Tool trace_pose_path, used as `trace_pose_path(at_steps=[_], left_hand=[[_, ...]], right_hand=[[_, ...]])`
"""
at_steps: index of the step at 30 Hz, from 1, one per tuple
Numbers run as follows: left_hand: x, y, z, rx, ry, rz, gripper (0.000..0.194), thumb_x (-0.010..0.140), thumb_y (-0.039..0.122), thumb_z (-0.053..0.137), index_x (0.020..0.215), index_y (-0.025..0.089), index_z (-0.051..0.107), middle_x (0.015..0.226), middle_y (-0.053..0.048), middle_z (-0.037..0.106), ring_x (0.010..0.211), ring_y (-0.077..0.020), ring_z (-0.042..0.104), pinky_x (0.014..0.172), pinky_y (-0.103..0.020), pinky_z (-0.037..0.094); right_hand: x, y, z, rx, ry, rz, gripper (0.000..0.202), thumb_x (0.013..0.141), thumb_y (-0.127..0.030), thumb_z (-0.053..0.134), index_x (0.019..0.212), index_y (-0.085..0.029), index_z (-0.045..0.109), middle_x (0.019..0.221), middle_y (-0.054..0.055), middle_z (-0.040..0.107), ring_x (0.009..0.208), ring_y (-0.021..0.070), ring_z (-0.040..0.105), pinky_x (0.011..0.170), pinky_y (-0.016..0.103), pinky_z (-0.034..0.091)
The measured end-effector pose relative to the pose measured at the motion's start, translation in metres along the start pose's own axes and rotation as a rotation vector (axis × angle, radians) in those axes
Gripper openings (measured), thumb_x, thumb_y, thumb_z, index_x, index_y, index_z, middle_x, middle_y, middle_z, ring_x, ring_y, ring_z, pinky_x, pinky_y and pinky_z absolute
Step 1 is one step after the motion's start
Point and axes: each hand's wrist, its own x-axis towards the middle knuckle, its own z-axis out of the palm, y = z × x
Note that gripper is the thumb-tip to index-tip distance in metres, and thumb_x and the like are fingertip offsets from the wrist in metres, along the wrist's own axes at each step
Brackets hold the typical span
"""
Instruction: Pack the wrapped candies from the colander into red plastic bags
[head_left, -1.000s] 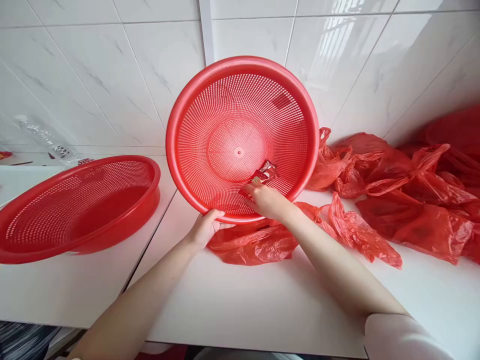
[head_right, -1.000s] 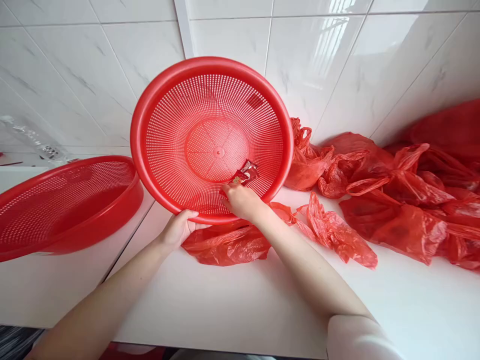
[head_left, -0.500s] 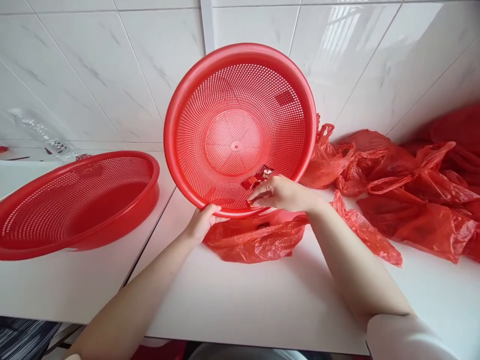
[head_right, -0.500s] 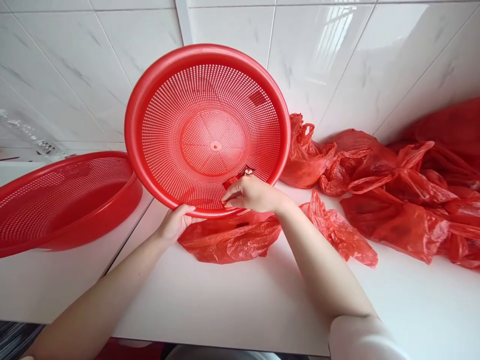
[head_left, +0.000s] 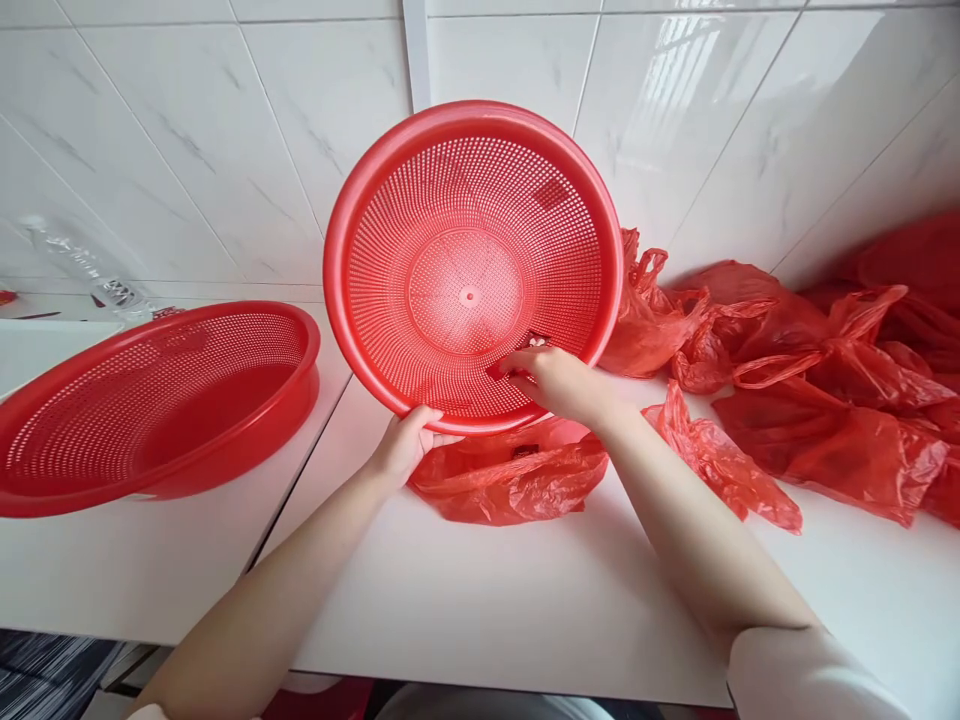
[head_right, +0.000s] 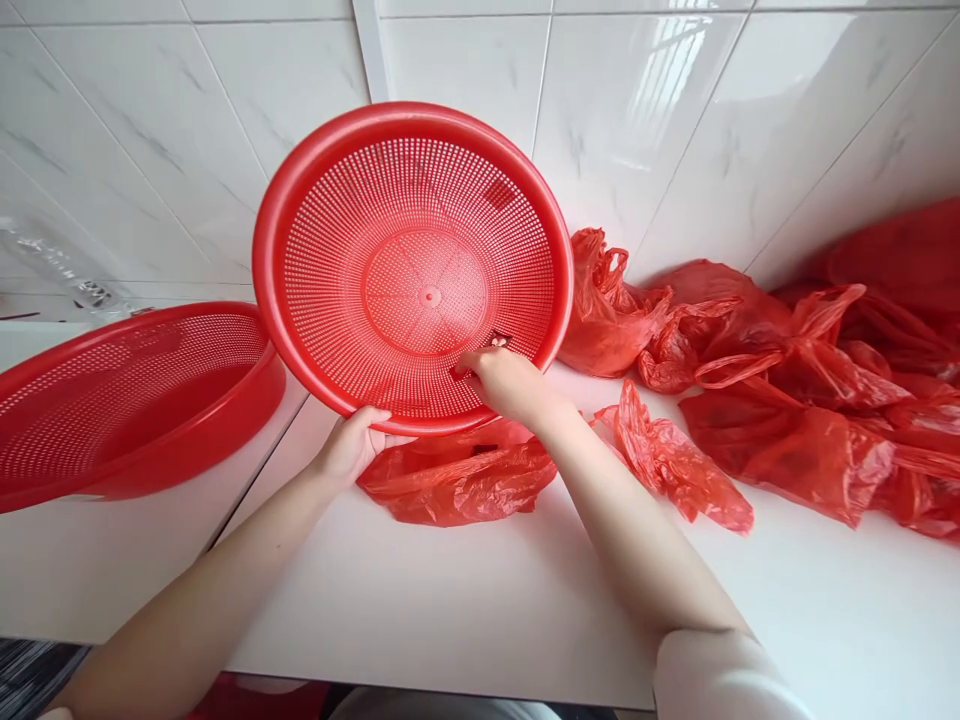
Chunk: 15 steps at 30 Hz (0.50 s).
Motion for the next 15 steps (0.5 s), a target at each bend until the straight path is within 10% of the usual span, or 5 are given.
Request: trace_pose_path(at_steps=[6, 15], left_hand=[[-0.006, 0.002, 0.006, 0.029, -0.036, -0.057, 0.013, 0.074, 0.018, 0.057, 0.080, 0.011, 0.066, 0.098, -0.011, 0.069, 0.114, -0.0327, 0.057, 0.097, -0.054, 0.046], [-0.002, 0.003, 0.001, 0.005, -0.022, -0.028, 0.014, 0.074, 0.017, 0.056, 0.085, 0.013, 0.064, 0.102, -0.010, 0.069, 0.115, -0.0317, 0.056, 0.099, -0.056, 0.043]], right_hand=[[0.010, 0.018, 0.026, -0.197, 0.011, 0.048, 0.018, 0.090, -0.019, 0.050, 0.097, -0.018, 0.066, 0.096, 0.010, 0.070, 0.091, 0.0210, 0.064, 0.082, 0.031, 0.042], [0.006, 0.010, 0.008, 0.719, 0.022, 0.121, 0.021, 0.079, -0.036, 0.065, 0.087, -0.016, 0.062, 0.078, 0.001, 0.066, 0.070, 0.0132, 0.061, 0.065, 0.025, 0.045]])
